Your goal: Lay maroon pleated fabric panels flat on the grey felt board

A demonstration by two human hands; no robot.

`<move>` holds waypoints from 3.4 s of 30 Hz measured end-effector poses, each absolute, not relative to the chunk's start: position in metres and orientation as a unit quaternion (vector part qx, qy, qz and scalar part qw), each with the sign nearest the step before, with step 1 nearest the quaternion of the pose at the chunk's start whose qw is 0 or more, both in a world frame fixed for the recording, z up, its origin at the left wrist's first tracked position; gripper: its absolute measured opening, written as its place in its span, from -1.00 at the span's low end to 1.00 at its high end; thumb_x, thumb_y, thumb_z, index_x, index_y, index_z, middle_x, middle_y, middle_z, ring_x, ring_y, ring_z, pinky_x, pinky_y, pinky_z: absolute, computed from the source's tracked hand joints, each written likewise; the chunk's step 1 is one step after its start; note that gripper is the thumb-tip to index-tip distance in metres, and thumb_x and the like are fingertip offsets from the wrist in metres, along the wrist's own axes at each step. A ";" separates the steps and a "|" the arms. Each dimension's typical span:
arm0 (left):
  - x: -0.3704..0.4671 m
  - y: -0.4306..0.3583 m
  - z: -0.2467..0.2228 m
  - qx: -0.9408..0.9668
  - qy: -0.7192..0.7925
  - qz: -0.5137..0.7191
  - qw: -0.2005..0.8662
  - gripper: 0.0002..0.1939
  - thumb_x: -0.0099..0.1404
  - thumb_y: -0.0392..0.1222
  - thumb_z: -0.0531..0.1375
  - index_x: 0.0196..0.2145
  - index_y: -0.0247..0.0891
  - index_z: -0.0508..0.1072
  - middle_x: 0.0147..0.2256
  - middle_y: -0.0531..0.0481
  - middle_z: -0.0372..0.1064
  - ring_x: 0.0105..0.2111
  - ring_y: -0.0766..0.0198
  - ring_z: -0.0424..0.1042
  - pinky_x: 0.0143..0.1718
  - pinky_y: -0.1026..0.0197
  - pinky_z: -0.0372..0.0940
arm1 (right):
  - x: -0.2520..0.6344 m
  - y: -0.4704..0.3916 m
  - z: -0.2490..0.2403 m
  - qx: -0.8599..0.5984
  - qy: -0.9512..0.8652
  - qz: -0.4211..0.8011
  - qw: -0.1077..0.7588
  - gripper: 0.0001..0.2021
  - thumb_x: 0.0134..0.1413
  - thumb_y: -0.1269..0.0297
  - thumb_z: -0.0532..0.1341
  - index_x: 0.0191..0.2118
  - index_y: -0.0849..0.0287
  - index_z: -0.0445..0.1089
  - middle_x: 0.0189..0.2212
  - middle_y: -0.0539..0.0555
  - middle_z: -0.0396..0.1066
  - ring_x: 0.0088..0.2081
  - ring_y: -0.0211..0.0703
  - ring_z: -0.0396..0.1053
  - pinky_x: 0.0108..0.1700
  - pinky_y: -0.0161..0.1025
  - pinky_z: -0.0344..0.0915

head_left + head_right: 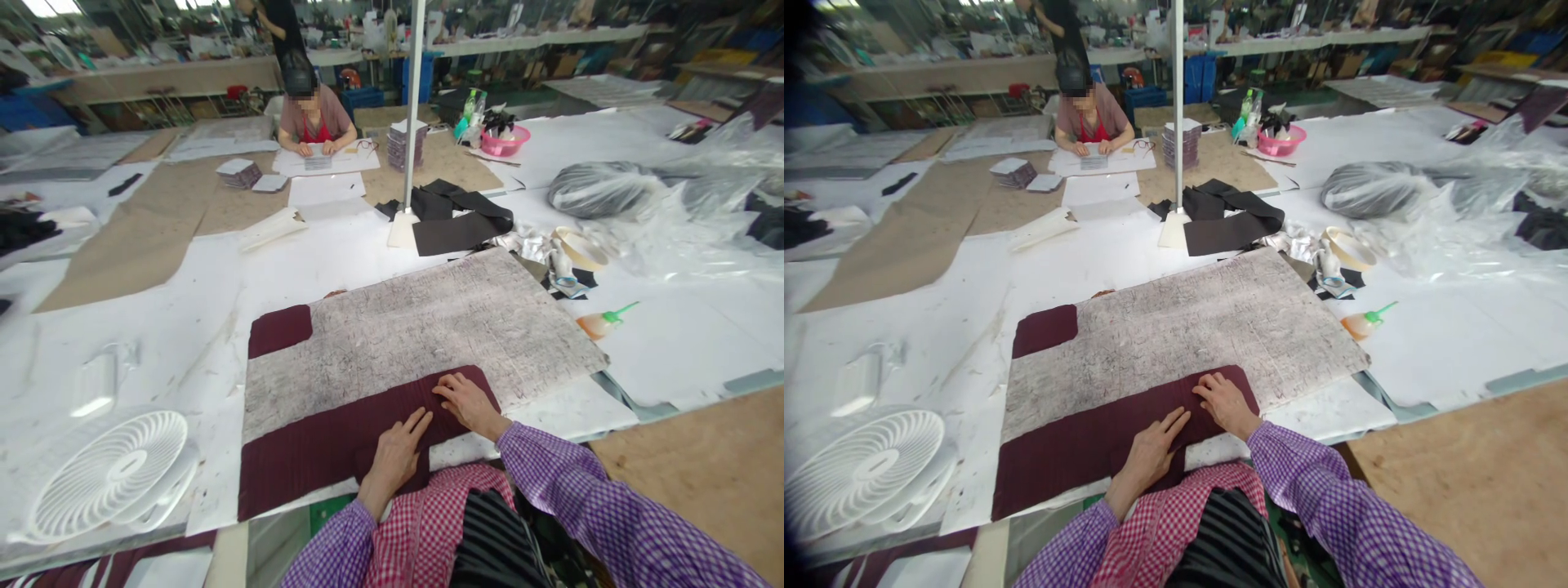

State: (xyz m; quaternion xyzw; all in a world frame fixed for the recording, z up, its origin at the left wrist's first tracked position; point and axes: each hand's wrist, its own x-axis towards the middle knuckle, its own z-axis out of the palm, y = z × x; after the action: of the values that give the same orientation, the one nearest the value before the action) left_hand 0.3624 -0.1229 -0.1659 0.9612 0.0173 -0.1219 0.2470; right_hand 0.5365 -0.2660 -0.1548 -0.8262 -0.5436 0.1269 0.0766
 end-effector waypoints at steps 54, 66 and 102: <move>0.378 -0.140 -0.163 0.961 0.028 -0.169 0.217 -0.34 0.24 -0.24 0.09 0.24 0.08 -0.04 0.29 -0.12 -0.14 -0.08 0.08 0.37 -0.16 0.07 0.37 | 0.590 -0.310 -0.151 -0.907 -0.393 0.122 0.082 -0.78 0.19 0.20 0.17 -0.11 0.21 0.37 -0.12 0.09 0.38 -0.10 -0.10 0.35 -0.05 -0.02 0.31; 0.378 -0.139 -0.164 0.961 0.022 -0.163 0.221 -0.35 0.25 -0.24 0.07 0.24 0.08 -0.04 0.27 -0.12 -0.12 -0.10 0.10 0.39 -0.19 0.09 0.39 | 0.613 -0.291 -0.145 -0.874 -0.429 0.228 -0.003 -0.79 0.19 0.18 0.17 -0.20 0.23 0.39 -0.20 0.07 0.42 -0.18 -0.15 0.39 -0.11 -0.07 0.35; 0.381 -0.146 -0.164 0.977 0.003 -0.135 0.165 -0.20 0.21 -0.24 0.17 0.27 0.13 -0.16 0.26 -0.24 -0.05 -0.14 0.05 0.43 -0.27 0.06 0.42 | 0.605 -0.282 -0.150 -0.890 -0.392 0.233 -0.011 -0.75 0.20 0.18 0.16 -0.11 0.23 0.37 -0.16 0.08 0.42 -0.16 -0.13 0.40 -0.08 -0.03 0.34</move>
State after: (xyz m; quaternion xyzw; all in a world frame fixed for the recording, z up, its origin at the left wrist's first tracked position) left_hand 0.3807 -0.1463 -0.1642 0.9769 0.0033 -0.1351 0.1653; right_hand 0.6053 -0.2822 -0.1495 -0.8897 -0.3922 0.2333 -0.0114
